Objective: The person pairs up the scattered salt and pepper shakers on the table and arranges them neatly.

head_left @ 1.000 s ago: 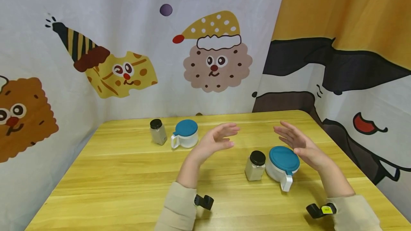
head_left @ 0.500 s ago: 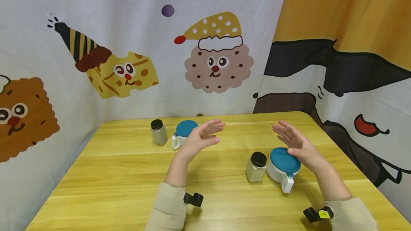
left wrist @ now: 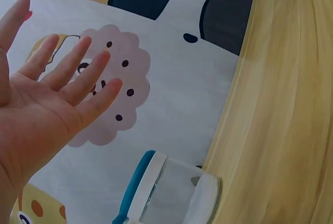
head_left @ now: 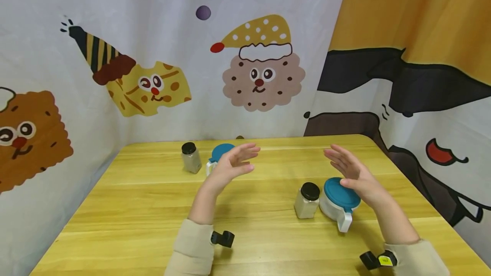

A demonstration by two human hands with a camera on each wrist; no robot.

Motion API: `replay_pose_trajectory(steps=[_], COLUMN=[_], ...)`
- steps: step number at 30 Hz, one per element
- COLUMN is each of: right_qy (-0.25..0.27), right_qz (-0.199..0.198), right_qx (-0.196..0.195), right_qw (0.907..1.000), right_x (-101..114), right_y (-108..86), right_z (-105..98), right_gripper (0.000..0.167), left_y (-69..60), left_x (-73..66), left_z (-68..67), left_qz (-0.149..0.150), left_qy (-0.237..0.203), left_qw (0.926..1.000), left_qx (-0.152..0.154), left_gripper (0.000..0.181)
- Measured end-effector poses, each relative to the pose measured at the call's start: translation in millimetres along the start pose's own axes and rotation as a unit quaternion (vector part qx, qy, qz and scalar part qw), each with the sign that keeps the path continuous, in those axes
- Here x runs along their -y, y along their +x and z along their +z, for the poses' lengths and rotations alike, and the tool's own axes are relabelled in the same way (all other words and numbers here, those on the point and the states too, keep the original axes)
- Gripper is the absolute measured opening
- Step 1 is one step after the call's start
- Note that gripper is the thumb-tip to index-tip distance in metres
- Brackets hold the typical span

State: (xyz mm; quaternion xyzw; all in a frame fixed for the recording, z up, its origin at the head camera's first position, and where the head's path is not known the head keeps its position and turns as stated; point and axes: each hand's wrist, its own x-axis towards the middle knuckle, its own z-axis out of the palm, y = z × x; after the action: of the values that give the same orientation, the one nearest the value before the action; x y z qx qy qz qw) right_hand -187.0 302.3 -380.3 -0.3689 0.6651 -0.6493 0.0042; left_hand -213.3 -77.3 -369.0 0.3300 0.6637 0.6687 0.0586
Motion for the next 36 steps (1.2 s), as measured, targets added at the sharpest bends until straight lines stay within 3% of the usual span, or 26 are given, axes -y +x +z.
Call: replay_pose_trajectory(steps=[11, 22, 36], right_qy=[-0.008, -0.009, 0.008], right_qz=[-0.005, -0.003, -0.005], right_qx=[-0.006, 0.004, 0.011], right_qw=[0.9999, 0.9999, 0.9999], right_x=[5, 2, -2], right_y=[12.5, 23.1, 34.1], right_z=[14, 24, 33], right_gripper=[0.072, 0.074, 0.079], left_y=[-8.9, -14.7, -23.2], left_x=[-0.8, -4.0, -5.1], left_z=[-10.6, -18.7, -31.6], left_qz=[-0.007, -0.009, -0.008], left_qy=[0.015, -0.002, 0.013], left_qw=[0.9996, 0.9998, 0.9995], left_qx=[-0.023, -0.020, -0.029], left_gripper=[0.052, 0.054, 0.053])
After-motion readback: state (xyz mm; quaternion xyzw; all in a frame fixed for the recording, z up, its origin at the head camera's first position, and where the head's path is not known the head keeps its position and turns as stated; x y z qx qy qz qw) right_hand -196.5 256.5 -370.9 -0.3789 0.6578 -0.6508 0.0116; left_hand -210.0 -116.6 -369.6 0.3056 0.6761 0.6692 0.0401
